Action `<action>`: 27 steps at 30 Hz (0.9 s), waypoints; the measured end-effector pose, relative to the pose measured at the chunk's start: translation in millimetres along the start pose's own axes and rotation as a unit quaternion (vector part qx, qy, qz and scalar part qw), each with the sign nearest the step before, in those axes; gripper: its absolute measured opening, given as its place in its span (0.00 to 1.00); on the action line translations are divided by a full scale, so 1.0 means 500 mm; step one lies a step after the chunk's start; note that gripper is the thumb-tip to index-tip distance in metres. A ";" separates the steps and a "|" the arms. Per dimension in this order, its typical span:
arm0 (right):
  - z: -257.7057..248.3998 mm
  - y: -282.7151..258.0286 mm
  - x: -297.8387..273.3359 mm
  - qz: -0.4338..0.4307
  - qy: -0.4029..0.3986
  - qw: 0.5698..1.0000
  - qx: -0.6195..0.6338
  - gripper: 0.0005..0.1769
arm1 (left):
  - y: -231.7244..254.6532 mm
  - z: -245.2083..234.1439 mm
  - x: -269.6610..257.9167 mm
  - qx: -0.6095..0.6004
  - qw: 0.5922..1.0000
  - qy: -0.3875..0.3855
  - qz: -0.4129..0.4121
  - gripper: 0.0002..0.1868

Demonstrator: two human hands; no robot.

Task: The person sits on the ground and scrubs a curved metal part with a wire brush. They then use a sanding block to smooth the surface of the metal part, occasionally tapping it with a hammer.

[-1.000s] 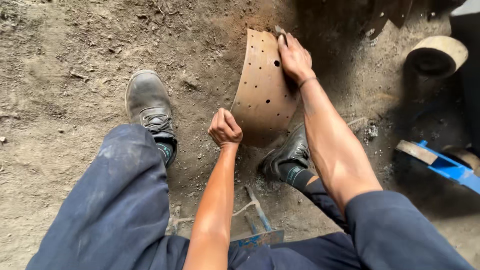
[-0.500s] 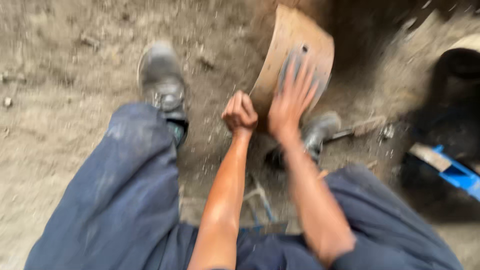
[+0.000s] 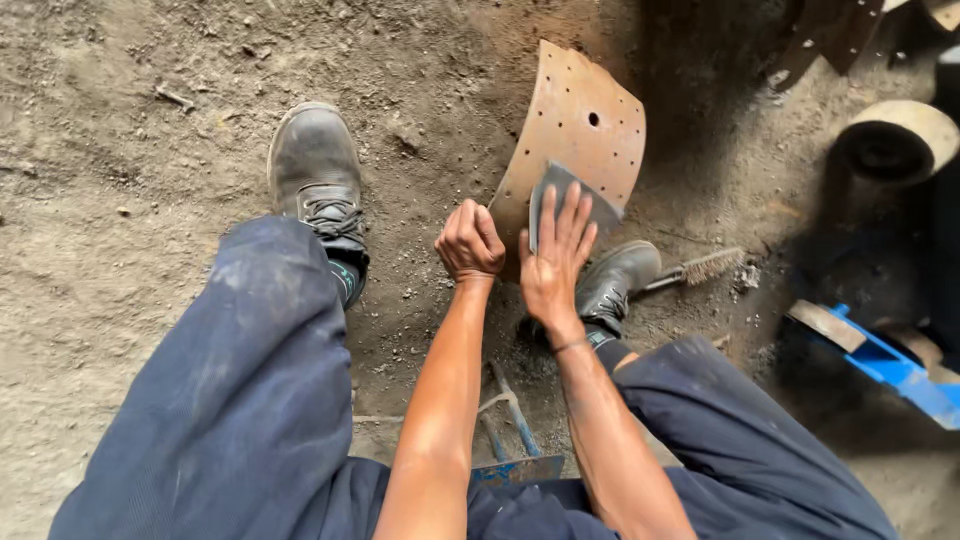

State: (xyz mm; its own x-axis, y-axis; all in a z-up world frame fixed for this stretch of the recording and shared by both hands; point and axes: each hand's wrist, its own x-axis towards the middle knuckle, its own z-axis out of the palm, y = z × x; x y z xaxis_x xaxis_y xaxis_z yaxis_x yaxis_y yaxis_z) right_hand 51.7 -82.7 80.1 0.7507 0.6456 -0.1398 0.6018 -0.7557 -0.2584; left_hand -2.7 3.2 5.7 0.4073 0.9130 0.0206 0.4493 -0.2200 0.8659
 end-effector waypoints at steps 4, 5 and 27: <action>0.015 0.055 0.115 0.050 0.014 0.997 -0.057 0.36 | -0.001 0.008 0.002 0.001 1.000 0.000 -0.012 0.15; 0.014 0.087 0.186 0.098 -0.014 0.993 -0.071 0.35 | -0.002 0.010 0.002 0.005 1.000 0.003 -0.008 0.15; -0.039 0.220 0.409 0.082 -0.175 0.981 0.016 0.30 | 0.008 0.004 -0.002 0.018 1.000 0.011 0.002 0.14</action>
State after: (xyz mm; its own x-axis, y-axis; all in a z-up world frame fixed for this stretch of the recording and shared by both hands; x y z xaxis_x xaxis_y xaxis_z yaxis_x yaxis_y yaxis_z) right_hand 276.9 -35.9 41.7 0.6936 0.5185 -0.5000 0.4683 -0.8520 -0.2340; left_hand 0.2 0.7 8.0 0.3922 0.9192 0.0358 0.4758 -0.2360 0.8473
